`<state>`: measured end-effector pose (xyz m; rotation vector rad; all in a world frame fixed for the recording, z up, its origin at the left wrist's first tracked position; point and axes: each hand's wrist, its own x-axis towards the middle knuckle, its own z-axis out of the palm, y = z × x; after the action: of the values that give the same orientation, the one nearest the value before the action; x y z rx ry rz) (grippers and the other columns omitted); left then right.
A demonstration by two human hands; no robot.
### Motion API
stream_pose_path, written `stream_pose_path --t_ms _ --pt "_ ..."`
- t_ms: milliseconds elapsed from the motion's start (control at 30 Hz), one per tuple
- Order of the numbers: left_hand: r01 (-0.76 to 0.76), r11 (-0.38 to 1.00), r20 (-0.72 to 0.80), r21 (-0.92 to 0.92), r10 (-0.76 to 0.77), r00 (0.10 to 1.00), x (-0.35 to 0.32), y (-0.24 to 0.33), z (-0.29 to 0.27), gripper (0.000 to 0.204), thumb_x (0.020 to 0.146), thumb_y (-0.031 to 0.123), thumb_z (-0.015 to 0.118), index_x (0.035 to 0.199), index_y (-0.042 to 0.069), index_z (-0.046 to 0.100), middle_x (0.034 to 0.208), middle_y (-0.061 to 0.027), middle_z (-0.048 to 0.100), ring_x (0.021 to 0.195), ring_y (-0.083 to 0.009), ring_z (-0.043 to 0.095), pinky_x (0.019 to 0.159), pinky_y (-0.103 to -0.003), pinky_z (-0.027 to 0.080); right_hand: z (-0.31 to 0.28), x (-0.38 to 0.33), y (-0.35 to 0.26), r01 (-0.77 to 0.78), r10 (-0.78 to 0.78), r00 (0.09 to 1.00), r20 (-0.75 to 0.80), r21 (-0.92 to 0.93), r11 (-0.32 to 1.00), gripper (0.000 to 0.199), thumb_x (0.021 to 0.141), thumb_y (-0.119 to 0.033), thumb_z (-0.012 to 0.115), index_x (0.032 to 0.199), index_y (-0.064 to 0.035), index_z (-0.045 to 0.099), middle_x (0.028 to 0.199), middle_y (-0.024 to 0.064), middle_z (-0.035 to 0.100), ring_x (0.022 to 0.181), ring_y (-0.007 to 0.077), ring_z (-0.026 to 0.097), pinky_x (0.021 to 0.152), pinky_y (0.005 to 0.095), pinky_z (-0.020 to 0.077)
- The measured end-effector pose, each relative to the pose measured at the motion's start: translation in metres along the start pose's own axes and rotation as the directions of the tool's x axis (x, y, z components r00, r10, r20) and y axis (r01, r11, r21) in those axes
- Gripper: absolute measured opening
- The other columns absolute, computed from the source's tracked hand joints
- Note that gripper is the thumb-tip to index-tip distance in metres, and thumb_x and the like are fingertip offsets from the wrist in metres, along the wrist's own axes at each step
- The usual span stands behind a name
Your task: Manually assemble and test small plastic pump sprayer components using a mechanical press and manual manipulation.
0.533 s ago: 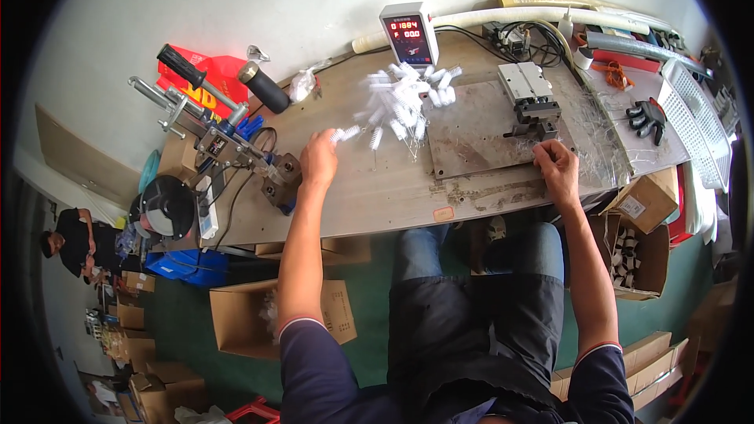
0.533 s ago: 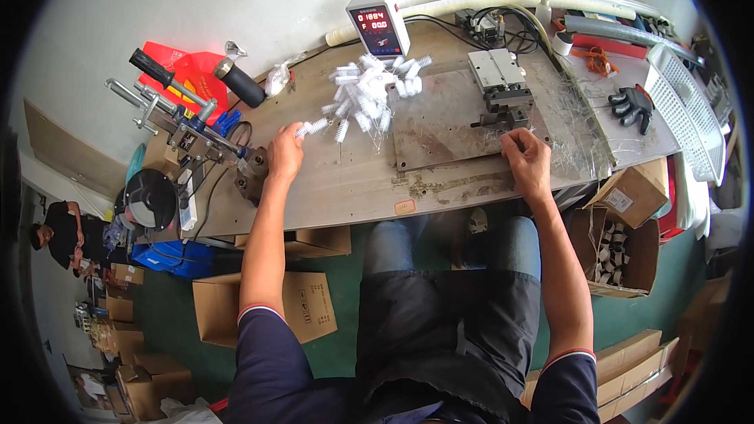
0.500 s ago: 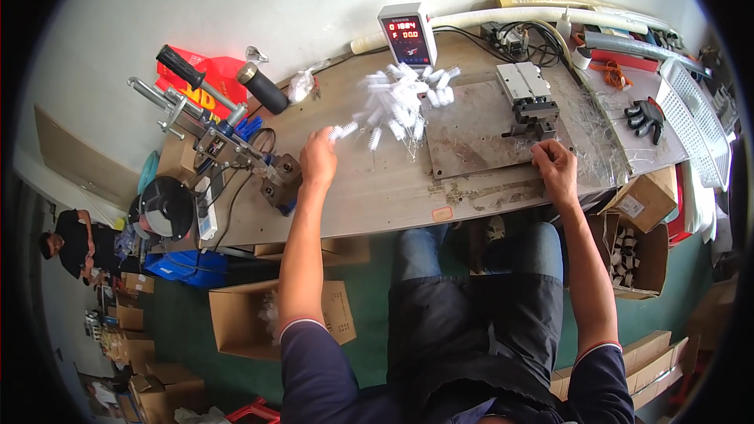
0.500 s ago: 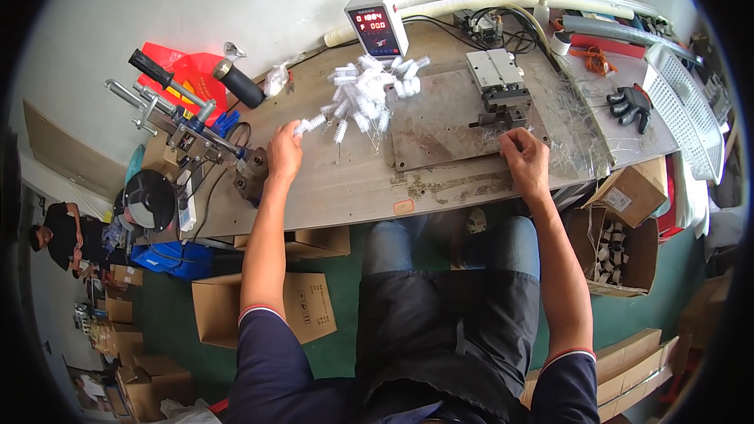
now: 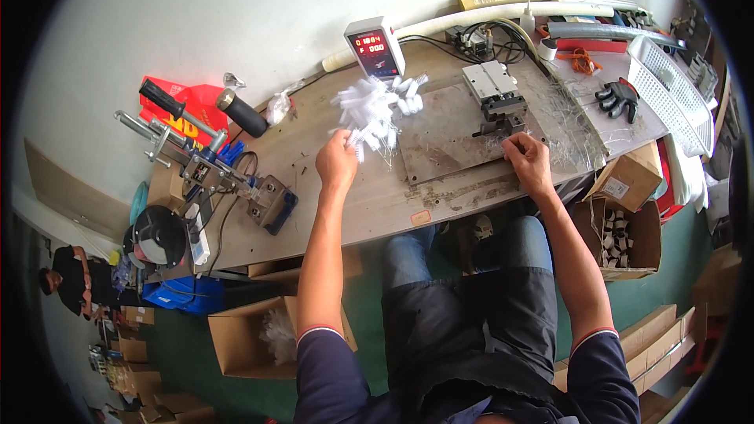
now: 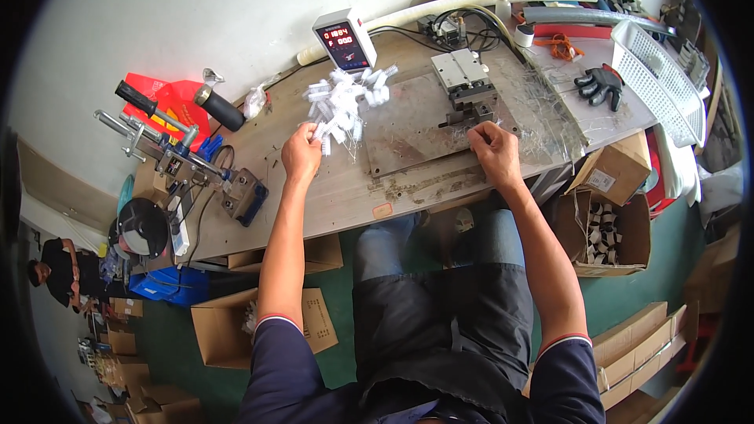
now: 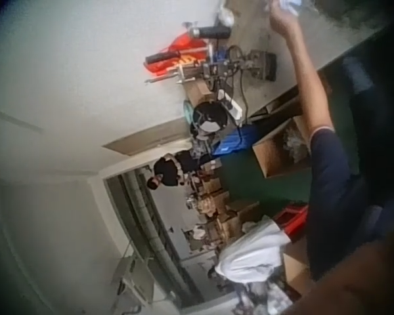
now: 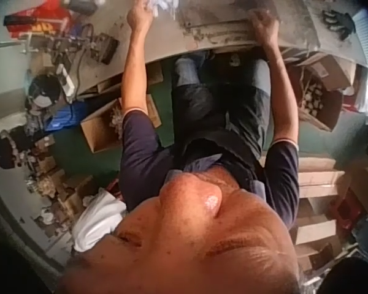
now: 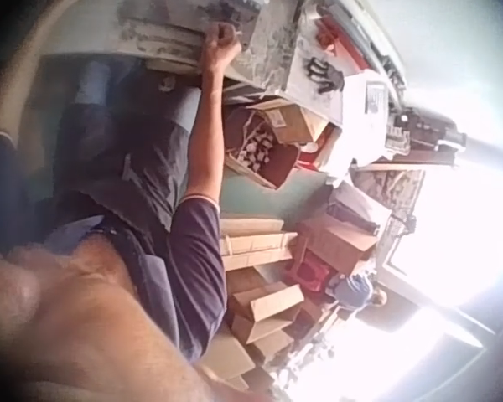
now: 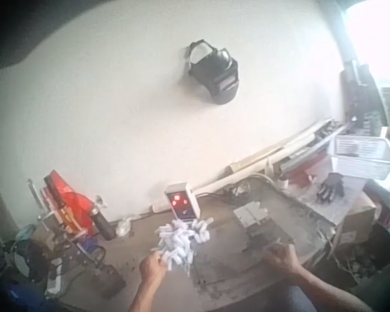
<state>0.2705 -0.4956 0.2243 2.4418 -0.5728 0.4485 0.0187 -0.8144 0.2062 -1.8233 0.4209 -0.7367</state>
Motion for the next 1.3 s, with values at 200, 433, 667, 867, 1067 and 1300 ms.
stream_pose_path --t_ms 200,433,667,867,1067,1300 --pt "0.175 0.886 -0.031 -0.429 -0.208 0.978 0.017 -0.033 0.002 0.014 0.087 -0.001 0.072 0.101 -0.003 0.068 0.09 -0.0042 0.071 0.079 -0.0117 0.065 0.074 -0.026 0.052 0.004 0.001 -0.002 0.019 -0.02 1.0 0.021 0.021 1.0 0.019 0.096 -0.015 0.068 0.091 0.0031 0.069 0.07 0.0024 0.062 0.068 0.0075 0.054 0.064 0.0275 0.0453" --pt "0.108 0.931 -0.111 -0.349 -0.156 0.982 0.015 -0.021 -0.019 0.029 0.102 0.023 0.061 0.115 -0.002 0.069 0.105 -0.0127 0.077 0.097 -0.0194 0.072 0.087 -0.036 0.053 0.005 0.001 -0.001 0.008 -0.008 1.0 0.004 -0.03 1.0 0.019 0.095 -0.016 0.068 0.091 0.0031 0.069 0.068 0.004 0.062 0.066 0.008 0.055 0.063 0.0288 0.0464" --pt "0.416 0.194 0.419 -0.888 -0.028 0.908 -0.034 0.107 0.004 0.033 0.108 0.021 0.054 0.129 -0.005 0.058 0.128 -0.0235 0.068 0.118 -0.0294 0.067 0.103 -0.04 0.051 0.025 0.003 0.004 0.104 -0.103 0.995 0.004 -0.031 0.994 0.02 0.093 -0.019 0.069 0.095 -0.0003 0.073 0.073 0.0118 0.068 0.065 0.0142 0.06 0.063 0.0342 0.051" --pt "0.599 -0.108 0.577 -0.793 0.181 0.796 -0.066 0.167 0.054 0.032 0.108 0.023 0.053 0.127 -0.003 0.059 0.132 -0.0249 0.066 0.118 -0.0287 0.065 0.106 -0.04 0.049 0.044 -0.007 -0.042 0.002 -0.035 0.977 0.209 0.156 0.988 0.025 0.093 -0.022 0.071 0.101 0.0023 0.073 0.087 0.0122 0.074 0.077 0.0153 0.068 0.071 0.0355 0.0547" --pt "0.619 -0.166 0.574 -0.768 0.253 0.779 -0.082 0.198 0.079 0.033 0.108 0.024 0.054 0.125 -0.003 0.063 0.125 -0.0164 0.069 0.111 -0.0209 0.066 0.102 -0.035 0.049 0.01 -0.008 -0.058 -0.101 0.056 0.962 0.268 0.157 0.983 0.025 0.093 -0.019 0.071 0.095 0.0061 0.073 0.089 0.0081 0.076 0.077 0.0131 0.068 0.073 0.0325 0.0559" --pt "0.303 0.482 0.369 -0.822 0.047 0.928 -0.052 0.198 0.079 0.03 0.108 0.024 0.054 0.121 0.0 0.068 0.107 -0.007 0.071 0.084 -0.013 0.068 0.065 -0.025 0.057 -0.02 -0.002 -0.011 0.036 -0.01 0.996 0.085 -0.299 0.954 0.022 0.079 -0.023 0.067 0.081 -0.0015 0.072 0.065 0.0163 0.063 0.062 0.0278 0.065 0.063 0.0406 0.0518"
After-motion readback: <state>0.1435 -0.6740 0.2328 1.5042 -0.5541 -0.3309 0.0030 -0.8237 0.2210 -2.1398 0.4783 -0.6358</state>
